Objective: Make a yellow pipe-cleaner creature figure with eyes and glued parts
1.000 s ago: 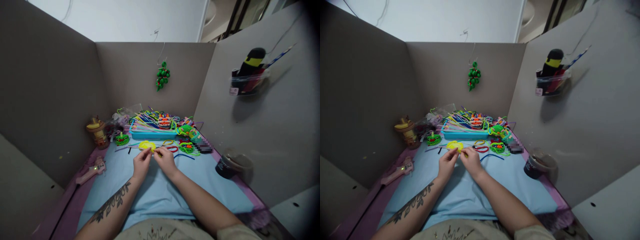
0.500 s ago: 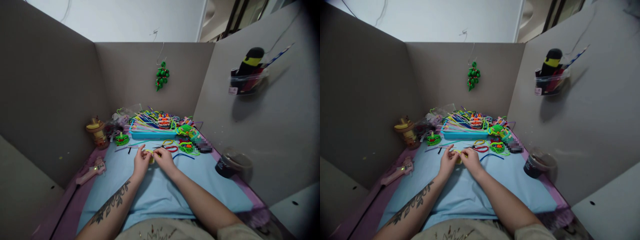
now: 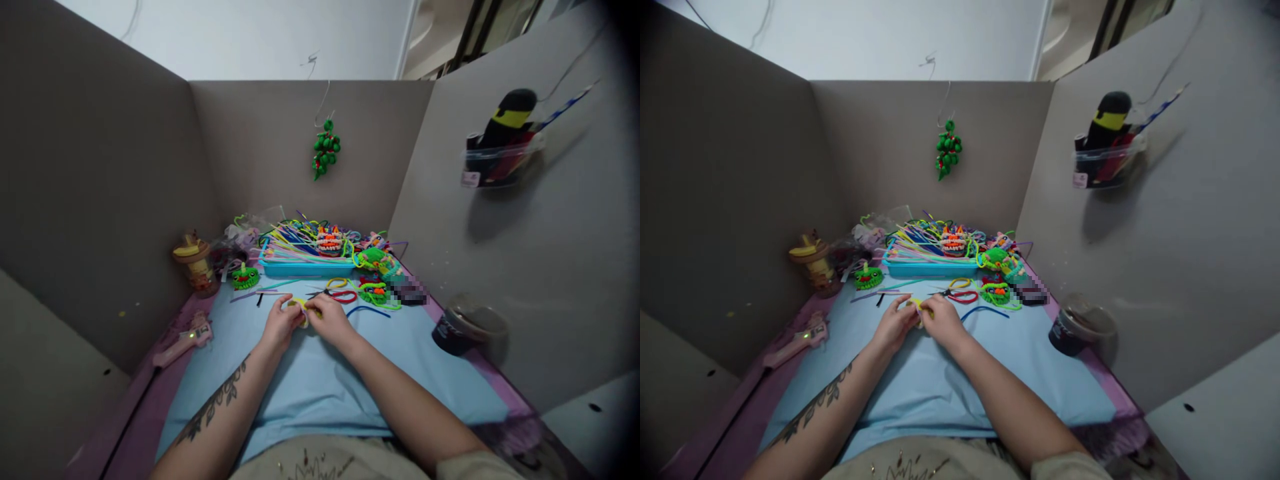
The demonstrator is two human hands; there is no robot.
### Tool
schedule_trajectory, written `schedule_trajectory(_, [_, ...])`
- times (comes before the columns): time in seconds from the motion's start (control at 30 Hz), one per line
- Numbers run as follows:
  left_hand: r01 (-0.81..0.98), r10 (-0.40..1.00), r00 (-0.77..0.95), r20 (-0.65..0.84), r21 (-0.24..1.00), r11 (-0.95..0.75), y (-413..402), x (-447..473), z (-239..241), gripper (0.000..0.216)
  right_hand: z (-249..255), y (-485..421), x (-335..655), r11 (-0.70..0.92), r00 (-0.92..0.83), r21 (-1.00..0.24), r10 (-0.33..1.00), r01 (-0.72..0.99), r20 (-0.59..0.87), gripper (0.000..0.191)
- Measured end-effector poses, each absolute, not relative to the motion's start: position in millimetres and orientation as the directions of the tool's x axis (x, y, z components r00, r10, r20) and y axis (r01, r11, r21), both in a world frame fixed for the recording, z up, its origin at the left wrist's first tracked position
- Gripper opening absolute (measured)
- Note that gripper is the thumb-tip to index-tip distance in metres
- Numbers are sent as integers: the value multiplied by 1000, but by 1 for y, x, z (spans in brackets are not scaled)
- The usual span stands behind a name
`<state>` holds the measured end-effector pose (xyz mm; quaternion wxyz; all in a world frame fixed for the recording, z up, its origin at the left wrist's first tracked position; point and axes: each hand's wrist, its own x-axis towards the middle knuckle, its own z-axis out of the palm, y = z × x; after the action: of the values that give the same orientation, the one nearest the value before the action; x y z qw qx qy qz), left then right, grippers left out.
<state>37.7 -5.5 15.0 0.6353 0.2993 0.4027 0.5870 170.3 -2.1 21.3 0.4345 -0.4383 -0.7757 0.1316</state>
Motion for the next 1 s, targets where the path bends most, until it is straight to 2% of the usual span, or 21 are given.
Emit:
schedule_trajectory(0.13, [-450,998,40,-51,891,63,-6,39,12,70,20,1,175,581,-222,-584,790,567,571,18])
schedule_trajectory(0.3, [-429,980,-10,-200,886,176,-4,40,13,42,20,0,174,608,-298,-523,773,597,560,19])
schedule_trajectory(0.5, [-344,965,74,-253,902,263,0,31,12,34,25,-6,172,694,-403,-452,706,560,583,19])
schedule_trajectory(0.67, [-383,989,4,-146,914,137,-1,32,17,37,27,-8,173,703,-363,-449,687,552,629,19])
schedule_trajectory(0.77, [-347,998,-66,-11,938,-12,-4,37,19,41,27,-8,172,677,-275,-501,704,540,655,17])
schedule_trajectory(0.93, [-172,959,-160,233,950,-259,-11,43,19,34,26,-10,166,537,-9,-725,806,431,592,4])
schedule_trajectory(1.0, [-136,943,-173,286,941,-310,-12,43,20,31,25,-10,163,501,57,-787,830,360,555,7])
